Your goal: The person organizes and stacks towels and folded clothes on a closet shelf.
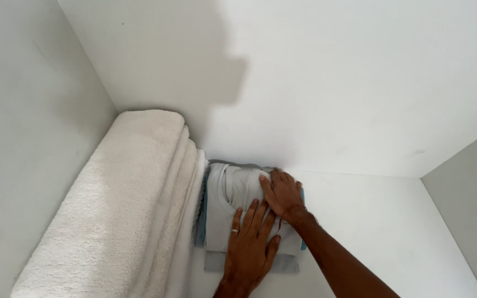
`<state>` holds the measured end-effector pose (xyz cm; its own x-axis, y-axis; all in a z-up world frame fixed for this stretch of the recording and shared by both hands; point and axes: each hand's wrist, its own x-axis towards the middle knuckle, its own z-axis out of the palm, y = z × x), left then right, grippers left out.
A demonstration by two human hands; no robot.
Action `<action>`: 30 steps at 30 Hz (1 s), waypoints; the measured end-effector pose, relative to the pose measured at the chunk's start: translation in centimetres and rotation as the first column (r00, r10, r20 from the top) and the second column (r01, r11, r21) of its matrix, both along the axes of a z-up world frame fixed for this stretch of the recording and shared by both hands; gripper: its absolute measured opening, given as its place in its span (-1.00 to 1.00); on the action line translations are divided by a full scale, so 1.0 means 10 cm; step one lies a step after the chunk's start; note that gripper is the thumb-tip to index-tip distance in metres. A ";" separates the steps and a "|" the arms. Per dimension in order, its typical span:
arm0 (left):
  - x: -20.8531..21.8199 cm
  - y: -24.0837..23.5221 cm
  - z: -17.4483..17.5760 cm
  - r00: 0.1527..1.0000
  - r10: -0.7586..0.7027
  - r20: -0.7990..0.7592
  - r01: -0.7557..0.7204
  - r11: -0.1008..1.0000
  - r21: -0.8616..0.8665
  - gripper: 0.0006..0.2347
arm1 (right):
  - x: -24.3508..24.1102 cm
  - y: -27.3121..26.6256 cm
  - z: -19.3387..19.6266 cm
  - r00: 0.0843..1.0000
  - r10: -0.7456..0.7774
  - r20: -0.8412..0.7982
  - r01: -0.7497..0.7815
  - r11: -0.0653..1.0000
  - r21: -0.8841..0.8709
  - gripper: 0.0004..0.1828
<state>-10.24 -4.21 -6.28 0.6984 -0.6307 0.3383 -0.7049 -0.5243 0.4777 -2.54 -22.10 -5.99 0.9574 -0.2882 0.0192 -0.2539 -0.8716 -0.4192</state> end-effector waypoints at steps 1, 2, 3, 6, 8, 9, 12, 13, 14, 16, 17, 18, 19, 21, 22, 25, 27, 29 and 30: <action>0.02 0.01 0.02 1.000 0.002 0.000 -0.002 1.000 0.001 -0.50 | 0.01 0.02 0.02 1.000 0.002 0.000 -0.002 1.000 0.001 -0.42; 0.03 0.02 0.04 1.000 -0.006 -0.006 0.006 1.000 -0.016 -0.50 | 0.02 0.04 0.05 0.998 -0.024 -0.059 0.026 0.999 0.022 -0.36; 0.04 0.03 0.07 1.000 -0.014 -0.013 0.014 0.999 -0.033 -0.50 | 0.02 0.06 0.09 0.992 -0.049 -0.119 0.054 0.998 0.042 -0.29; 0.05 0.14 0.18 0.980 -0.078 -0.181 0.065 0.995 -0.080 -0.46 | -0.09 0.10 0.05 0.999 -0.033 -0.016 0.032 0.997 -0.064 -0.31; 0.07 0.21 0.06 0.990 -0.014 -0.143 -0.007 0.989 -0.145 -0.49 | -0.25 0.21 0.06 0.994 -0.003 0.113 0.021 0.988 -0.155 -0.32; 0.08 0.25 0.00 0.993 0.054 -0.108 -0.076 0.974 -0.211 -0.51 | -0.33 0.27 0.06 0.971 0.038 0.237 0.022 0.969 -0.244 -0.32; 0.19 0.31 -0.12 0.981 0.191 0.039 -0.179 0.963 -0.202 -0.44 | -0.68 0.60 0.11 0.935 0.093 0.342 0.039 0.932 -0.360 -0.29; 0.21 0.32 -0.14 0.981 0.192 0.037 -0.181 0.963 -0.200 -0.44 | -0.72 0.61 0.03 0.936 0.094 0.341 0.037 0.933 -0.358 -0.29; 0.25 0.32 -0.14 0.975 0.207 0.078 -0.193 0.969 -0.156 -0.42 | -0.74 0.61 -0.04 0.947 0.088 0.310 0.033 0.931 -0.365 -0.29; 0.28 0.32 -0.10 0.968 0.220 0.120 -0.207 0.972 -0.112 -0.40 | -0.77 0.60 -0.10 0.957 0.082 0.279 0.029 0.929 -0.370 -0.29; 0.28 0.32 -0.06 0.956 0.249 0.158 -0.243 0.968 -0.056 -0.39 | -0.77 0.58 -0.09 0.970 0.065 0.232 0.017 0.942 -0.336 -0.30; 0.28 0.33 -0.02 0.942 0.273 0.198 -0.278 0.961 -0.001 -0.38 | -0.77 0.58 -0.08 0.982 0.050 0.185 0.008 0.954 -0.300 -0.31; 0.30 0.35 0.03 0.941 0.272 0.199 -0.277 0.961 0.000 -0.38 | -0.75 0.58 -0.07 0.981 0.049 0.186 0.009 0.954 -0.299 -0.31; 0.33 0.35 0.14 0.924 0.320 0.210 -0.323 0.946 -0.023 -0.34 | -0.72 0.55 -0.05 0.986 0.056 0.155 -0.015 0.968 -0.252 -0.31; 0.35 0.34 0.13 0.925 0.318 0.206 -0.320 0.947 -0.025 -0.34 | -0.75 0.52 -0.03 0.987 0.053 0.152 -0.013 0.967 -0.254 -0.31; 0.40 0.35 0.13 0.888 0.359 0.287 -0.371 0.929 -0.015 -0.25 | -0.82 0.53 -0.03 0.989 0.073 0.127 -0.044 0.974 -0.221 -0.32; 0.46 0.31 0.17 0.870 0.463 0.170 -0.471 0.882 0.003 -0.50 | -0.88 0.54 -0.04 0.985 0.088 0.147 -0.056 0.977 -0.207 -0.30; 0.50 0.27 0.34 0.859 0.507 0.072 -0.512 0.854 0.096 -0.61 | -0.98 0.58 -0.05 0.985 0.083 0.153 -0.046 0.972 -0.231 -0.28; 0.50 0.27 0.40 0.831 0.556 -0.023 -0.541 0.817 0.201 -0.71 | -1.05 0.61 -0.07 0.984 0.084 0.154 -0.044 0.967 -0.249 -0.26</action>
